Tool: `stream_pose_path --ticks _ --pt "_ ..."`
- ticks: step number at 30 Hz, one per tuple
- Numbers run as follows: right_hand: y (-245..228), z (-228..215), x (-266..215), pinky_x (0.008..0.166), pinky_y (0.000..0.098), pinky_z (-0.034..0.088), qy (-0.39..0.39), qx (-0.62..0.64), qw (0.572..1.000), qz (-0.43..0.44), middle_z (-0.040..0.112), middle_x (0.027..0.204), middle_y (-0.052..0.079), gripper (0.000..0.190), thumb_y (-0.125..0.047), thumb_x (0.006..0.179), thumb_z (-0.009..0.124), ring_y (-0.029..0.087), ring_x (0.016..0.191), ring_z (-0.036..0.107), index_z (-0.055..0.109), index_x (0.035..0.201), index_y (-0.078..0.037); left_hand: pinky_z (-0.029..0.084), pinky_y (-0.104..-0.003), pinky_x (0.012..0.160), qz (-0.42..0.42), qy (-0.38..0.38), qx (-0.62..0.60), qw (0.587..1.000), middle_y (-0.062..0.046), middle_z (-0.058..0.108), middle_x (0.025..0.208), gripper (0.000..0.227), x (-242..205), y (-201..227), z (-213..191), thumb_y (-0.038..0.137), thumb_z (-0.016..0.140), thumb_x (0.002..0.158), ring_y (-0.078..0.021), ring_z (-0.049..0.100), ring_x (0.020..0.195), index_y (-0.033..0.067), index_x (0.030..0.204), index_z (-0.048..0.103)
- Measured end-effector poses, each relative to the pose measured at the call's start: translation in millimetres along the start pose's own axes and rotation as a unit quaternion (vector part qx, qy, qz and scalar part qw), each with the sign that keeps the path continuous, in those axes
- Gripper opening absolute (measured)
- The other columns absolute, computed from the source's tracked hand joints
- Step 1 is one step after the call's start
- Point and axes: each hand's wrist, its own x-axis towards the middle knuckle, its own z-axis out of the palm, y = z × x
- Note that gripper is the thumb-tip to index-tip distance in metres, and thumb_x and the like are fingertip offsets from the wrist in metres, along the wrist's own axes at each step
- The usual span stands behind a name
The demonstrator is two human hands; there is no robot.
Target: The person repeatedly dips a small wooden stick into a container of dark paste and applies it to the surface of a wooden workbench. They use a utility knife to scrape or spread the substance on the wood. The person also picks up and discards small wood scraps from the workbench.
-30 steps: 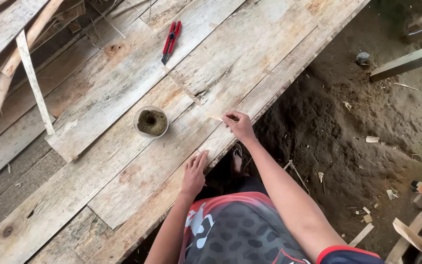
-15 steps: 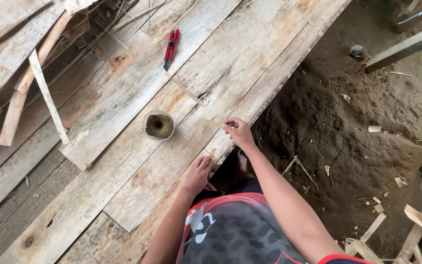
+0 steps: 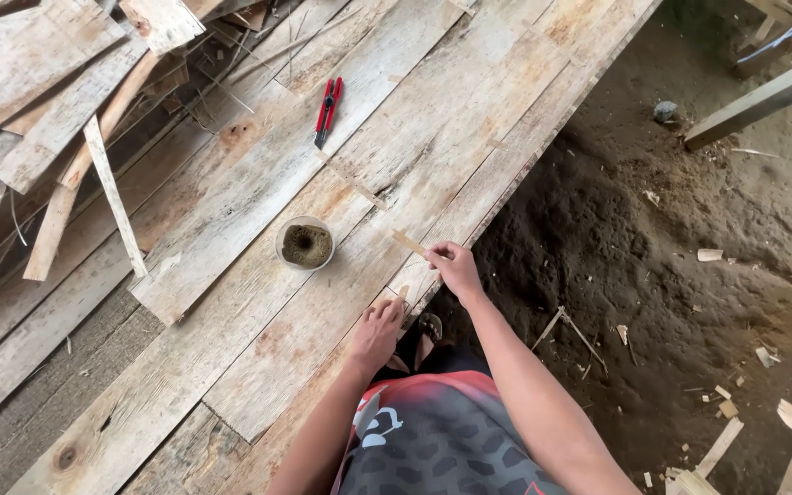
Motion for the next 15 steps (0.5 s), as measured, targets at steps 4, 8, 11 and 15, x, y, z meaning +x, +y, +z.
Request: stream_pose_path --ticks 4,8,11,15 --pt "-1.6 -6.0 0.2 0.049 0.0234 0.051 -0.008 0.004 1.0 0.003 0.073 0.079 0.009 0.016 -0.021 0.084 0.075 0.012 0.052 0.064 0.075 0.096 -0.01 0.039 -0.04 0.099 -0.017 -0.017 -0.018 1.0 -0.003 0.04 0.147 0.054 3.5 5.7 -23.7 0.01 0.054 0.086 -0.0207 0.038 0.133 0.0077 0.14 0.052" --pt "-3.8 -11.3 -0.2 0.054 0.0236 0.057 -0.006 0.043 0.999 0.008 0.072 0.096 0.012 0.021 -0.019 0.087 0.075 0.016 0.068 0.07 0.073 0.101 -0.003 0.04 -0.041 0.101 -0.044 -0.085 -0.061 0.994 0.002 0.039 0.147 0.063 9.6 -2.7 3.3 0.008 0.055 0.082 -0.0187 0.039 0.134 0.019 0.143 0.043" --pt "-3.4 -15.2 1.2 0.055 0.0225 0.058 -0.009 0.054 0.998 0.015 0.069 0.1 0.01 0.022 -0.019 0.089 0.075 0.015 0.073 0.071 0.072 0.103 -0.002 0.043 -0.043 0.102 -0.118 -0.044 -0.05 0.991 0.0 0.047 0.145 0.07 11.2 -26.2 9.2 0.006 0.057 0.079 -0.0205 0.045 0.134 0.0205 0.146 0.044" --pt "-10.0 -25.4 0.4 0.051 0.0206 0.057 -0.036 0.037 0.998 0.045 0.069 0.075 0.007 0.023 -0.021 0.086 0.077 0.011 0.055 0.064 0.073 0.103 -0.007 0.044 -0.047 0.107 -0.287 0.055 0.036 0.956 -0.01 0.052 0.145 0.071 15.6 -70.9 -32.0 0.01 0.067 0.079 -0.0274 0.051 0.133 0.0129 0.147 0.049"
